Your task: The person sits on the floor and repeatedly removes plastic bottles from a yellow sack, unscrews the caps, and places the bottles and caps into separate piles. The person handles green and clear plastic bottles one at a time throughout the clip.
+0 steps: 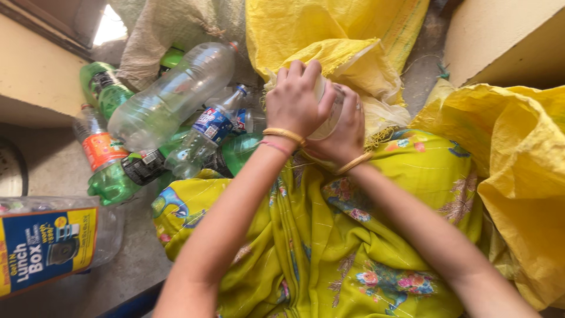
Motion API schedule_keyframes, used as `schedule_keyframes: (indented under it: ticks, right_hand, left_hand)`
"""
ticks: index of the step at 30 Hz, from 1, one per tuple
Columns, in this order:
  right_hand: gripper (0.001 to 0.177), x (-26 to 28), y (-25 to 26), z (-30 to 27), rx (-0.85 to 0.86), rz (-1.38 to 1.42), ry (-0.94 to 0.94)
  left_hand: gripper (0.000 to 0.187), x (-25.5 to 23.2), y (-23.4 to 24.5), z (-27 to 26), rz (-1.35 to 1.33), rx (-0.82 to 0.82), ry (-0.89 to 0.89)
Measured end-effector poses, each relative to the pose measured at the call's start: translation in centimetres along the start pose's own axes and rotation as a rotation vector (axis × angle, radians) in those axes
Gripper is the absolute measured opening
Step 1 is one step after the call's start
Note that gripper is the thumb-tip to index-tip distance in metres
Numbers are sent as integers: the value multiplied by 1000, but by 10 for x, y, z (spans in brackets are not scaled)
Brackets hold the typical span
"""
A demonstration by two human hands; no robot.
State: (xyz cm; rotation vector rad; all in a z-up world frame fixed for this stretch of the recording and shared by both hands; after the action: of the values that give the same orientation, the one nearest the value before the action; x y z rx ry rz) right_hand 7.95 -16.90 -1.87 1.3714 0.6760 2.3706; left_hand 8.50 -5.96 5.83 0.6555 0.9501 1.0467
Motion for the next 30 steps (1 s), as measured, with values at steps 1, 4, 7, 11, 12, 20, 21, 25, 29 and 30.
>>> schedule_keyframes:
  ticks: [1,4,7,11,12,20,21,25,29,30]
  right_hand:
    - [107,8,-5,-7,-95,-84,-39]
    - [96,21,-14,-19,-295,-197,-118]
    - [102,25,-20,-10,-188,-88,14]
    - [122,0,-9,3,317,153,249]
    - [128,-10,-1,5,370,169,251]
    - [122,-14,-7,2,411,255,250]
    - [121,-10,-4,3,348,180,268]
    - [118,-1,1,4,179,20,266]
    - [111,-5,6,1,73,-42,220]
    - [108,-10,6,1,62,-35,185]
  left_hand:
    - [29,8,-7,4,55,-1,112]
    - [33,28,-16,13,180,-30,369]
    - [36,44,-6,21,184,-42,420]
    - [37,36,-8,11,-24,165,137]
    - [38,24,-8,2,-104,222,9]
    - [58,-40,30,-31,-41,231,-787]
    - [62,-41,34,-32,-6,208,-876]
    - [52,-26,19,-26,113,253,-761]
    - [44,-21,7,-25,163,169,-535]
    - [43,-21,4,-25,153,164,-486]
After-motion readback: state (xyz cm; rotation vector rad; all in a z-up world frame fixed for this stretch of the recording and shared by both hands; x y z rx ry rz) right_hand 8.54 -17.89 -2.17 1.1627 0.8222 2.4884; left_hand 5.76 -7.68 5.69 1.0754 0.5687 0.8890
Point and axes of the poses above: each hand's wrist, its own z-axis towards the middle knuckle, its own y-axis out of the back of the hand, x = y × z, the point moved 10 cm from there along z, towards the middle knuckle, and after that the axes turned 5 degrees about x, right-handed, at the moved point
